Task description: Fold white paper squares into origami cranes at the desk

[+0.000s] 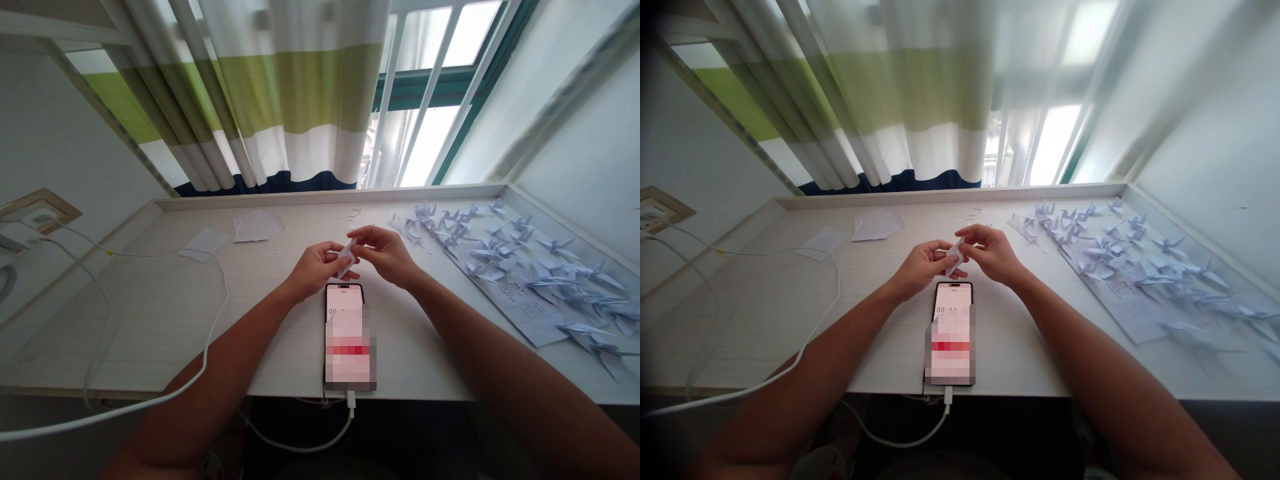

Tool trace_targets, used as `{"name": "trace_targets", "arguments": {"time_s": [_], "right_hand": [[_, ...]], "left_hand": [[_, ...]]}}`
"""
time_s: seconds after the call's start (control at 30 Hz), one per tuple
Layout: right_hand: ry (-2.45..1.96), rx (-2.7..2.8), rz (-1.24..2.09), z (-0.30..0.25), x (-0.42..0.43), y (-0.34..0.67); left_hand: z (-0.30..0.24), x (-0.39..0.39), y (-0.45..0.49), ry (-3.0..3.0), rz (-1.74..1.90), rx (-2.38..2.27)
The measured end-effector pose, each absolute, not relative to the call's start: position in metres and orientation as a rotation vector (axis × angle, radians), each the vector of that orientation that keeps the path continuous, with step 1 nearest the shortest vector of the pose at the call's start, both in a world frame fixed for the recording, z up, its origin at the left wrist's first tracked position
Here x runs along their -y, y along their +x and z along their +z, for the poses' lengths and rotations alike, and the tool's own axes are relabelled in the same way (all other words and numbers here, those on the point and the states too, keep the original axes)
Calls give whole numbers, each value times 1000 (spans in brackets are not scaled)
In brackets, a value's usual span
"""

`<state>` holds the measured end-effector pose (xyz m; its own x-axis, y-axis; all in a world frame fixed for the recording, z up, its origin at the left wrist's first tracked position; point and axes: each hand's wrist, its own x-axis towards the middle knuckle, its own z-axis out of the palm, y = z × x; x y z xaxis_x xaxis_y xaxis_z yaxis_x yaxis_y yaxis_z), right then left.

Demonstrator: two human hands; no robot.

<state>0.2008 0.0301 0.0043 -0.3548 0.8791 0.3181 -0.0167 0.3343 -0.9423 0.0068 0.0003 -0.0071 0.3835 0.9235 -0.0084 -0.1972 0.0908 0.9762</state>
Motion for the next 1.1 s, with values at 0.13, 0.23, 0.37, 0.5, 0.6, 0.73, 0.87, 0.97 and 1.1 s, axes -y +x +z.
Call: {"name": "trace_targets", "arguments": {"time_s": [0.13, 0.23, 0.37, 0.5, 0.6, 0.73, 0.87, 0.97, 1.1], "right_hand": [[-813, 1690, 1116, 6, -30, 201], [-845, 1805, 1068, 7, -29, 202], [-882, 1898, 1002, 5, -29, 204], [-887, 1842, 955, 2, -32, 204], [-882, 1818, 940, 1, -33, 203], [-853, 1794, 994, 0, -32, 203], [-810, 1845, 1023, 3, -31, 206], [-779, 2062, 968, 10, -30, 212], [-767, 2344, 783, 20, -29, 220]], "left_hand": [[-8, -2, 7, 1173, 997, -798], [-8, -2, 7, 1181, 985, -820], [-7, 0, 6, 1188, 911, -854], [-7, 1, 7, 1193, 875, -860], [-8, 0, 7, 1193, 892, -836], [-8, -2, 6, 1167, 901, -816], [-7, -3, 3, 1152, 905, -816], [-7, -3, 2, 1147, 898, -823], [-7, -2, 1, 1137, 847, -854]]}}
